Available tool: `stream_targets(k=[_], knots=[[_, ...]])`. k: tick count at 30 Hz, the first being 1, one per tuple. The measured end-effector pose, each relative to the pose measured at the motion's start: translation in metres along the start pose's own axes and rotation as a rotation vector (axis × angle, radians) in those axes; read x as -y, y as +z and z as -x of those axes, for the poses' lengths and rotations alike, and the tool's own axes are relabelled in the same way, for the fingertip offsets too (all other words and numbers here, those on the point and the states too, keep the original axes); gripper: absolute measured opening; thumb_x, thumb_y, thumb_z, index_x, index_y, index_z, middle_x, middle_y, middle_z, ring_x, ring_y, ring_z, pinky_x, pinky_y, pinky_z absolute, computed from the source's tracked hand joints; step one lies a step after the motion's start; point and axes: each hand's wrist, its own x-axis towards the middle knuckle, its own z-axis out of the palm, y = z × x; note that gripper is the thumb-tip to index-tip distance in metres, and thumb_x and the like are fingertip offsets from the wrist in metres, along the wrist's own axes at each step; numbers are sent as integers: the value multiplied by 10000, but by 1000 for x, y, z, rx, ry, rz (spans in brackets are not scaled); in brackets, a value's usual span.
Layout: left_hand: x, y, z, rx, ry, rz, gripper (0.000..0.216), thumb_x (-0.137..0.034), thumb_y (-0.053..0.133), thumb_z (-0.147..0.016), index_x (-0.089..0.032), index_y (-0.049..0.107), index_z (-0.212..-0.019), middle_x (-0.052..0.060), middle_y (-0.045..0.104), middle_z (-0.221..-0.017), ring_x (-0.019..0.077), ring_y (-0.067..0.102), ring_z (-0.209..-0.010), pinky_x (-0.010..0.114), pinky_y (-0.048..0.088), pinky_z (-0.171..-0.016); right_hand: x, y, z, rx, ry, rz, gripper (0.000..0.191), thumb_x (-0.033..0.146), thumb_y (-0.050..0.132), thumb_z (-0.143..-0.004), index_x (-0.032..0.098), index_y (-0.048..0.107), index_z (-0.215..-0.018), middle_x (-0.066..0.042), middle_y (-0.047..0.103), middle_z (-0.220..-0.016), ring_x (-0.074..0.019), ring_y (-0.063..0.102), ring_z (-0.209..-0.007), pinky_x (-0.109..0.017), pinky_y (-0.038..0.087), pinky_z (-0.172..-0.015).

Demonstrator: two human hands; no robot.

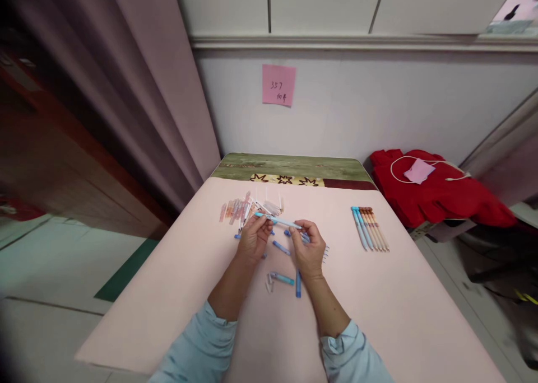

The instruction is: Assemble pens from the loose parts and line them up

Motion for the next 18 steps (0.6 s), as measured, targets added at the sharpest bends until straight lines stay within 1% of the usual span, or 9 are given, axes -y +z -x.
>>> stream_targets(k=[4, 8, 14, 18], knots=[[-2, -1, 1, 20, -45, 58, 246, -171, 797, -678, -121, 614, -836, -2, 647, -728, 76, 622, -642, 175, 461, -599, 1, 0, 2, 13, -14, 25, 233, 373, 698, -799, 192, 651, -939, -23, 655, -858, -161, 597, -749, -312, 499, -735], [-2, -1, 1, 23, -97, 104, 194, -189, 776, -724, -117, 630, -829, 8, 659, -729, 78, 631, -643, 173, 472, -595, 5, 1, 3, 24, -29, 38, 219, 369, 695, -801, 193, 653, -925, -25, 665, -859, -166, 609, -762, -308, 501, -735], [0, -1, 2, 10, -126, 93, 159, -215, 752, -761, -116, 651, -835, 18, 684, -725, 92, 652, -636, 186, 504, -605, 11, 1, 5, 30, -73, 83, 187, 353, 689, -810, 191, 663, -900, -17, 664, -825, -163, 603, -755, -292, 494, -724], [-1, 0, 5, 16, -169, 52, 197, -251, 730, -780, -108, 675, -904, 64, 730, -849, 99, 662, -637, 202, 526, -600, 13, 0, 6, 28, -110, 106, 173, 348, 689, -812, 195, 668, -888, -16, 664, -817, -162, 600, -746, -287, 494, -713]])
